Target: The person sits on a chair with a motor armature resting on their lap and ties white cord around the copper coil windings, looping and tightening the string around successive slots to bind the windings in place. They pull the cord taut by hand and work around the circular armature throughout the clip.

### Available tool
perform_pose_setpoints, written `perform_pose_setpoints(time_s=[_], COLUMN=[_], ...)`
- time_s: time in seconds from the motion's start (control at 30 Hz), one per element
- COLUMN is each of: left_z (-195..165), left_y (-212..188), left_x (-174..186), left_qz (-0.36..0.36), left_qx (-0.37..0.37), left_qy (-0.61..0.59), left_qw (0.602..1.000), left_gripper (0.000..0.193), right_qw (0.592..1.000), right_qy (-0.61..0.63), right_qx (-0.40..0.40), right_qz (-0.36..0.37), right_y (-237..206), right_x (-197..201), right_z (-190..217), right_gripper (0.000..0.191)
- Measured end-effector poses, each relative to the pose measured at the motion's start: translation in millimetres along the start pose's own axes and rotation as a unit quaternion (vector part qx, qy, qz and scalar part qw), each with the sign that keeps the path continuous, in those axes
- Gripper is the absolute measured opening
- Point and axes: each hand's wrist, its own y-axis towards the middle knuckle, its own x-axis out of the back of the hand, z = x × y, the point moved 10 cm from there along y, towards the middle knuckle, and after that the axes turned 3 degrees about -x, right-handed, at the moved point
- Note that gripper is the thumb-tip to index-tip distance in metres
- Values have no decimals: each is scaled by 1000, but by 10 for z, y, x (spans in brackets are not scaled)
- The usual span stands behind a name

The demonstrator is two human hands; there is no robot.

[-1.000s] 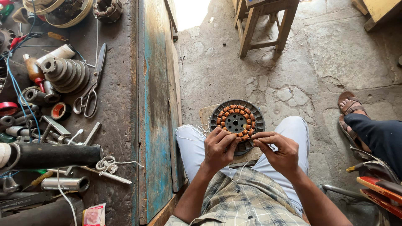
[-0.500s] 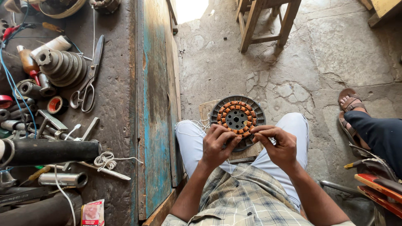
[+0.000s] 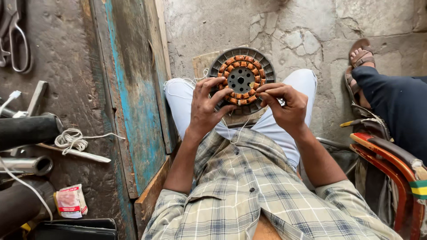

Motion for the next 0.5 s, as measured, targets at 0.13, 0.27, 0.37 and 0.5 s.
perform_pose_setpoints(time_s=[0.13, 0.27, 0.37, 0.5], left_z=[129, 208, 247, 278], left_y=[60, 106, 99, 72], left_x=[52, 83, 96, 83], left_qz=[-11, -18, -22, -21], left_qx=[3, 4, 7, 10], left_qy=[-15, -34, -33, -34], left_qw=[1000, 999, 999, 999], left_gripper=[58, 57, 56, 56], right_qw=[1000, 1000, 999, 999], right_qy=[-13, -18, -25, -35], right_qx=[-10, -17, -21, -14], right_qz=[15, 13, 18, 33], right_y=[85, 157, 177, 206], right_x=[-151, -203, -234, -283], right_z=[-137, -248, -296, -293], right_gripper=[9, 9, 9, 9])
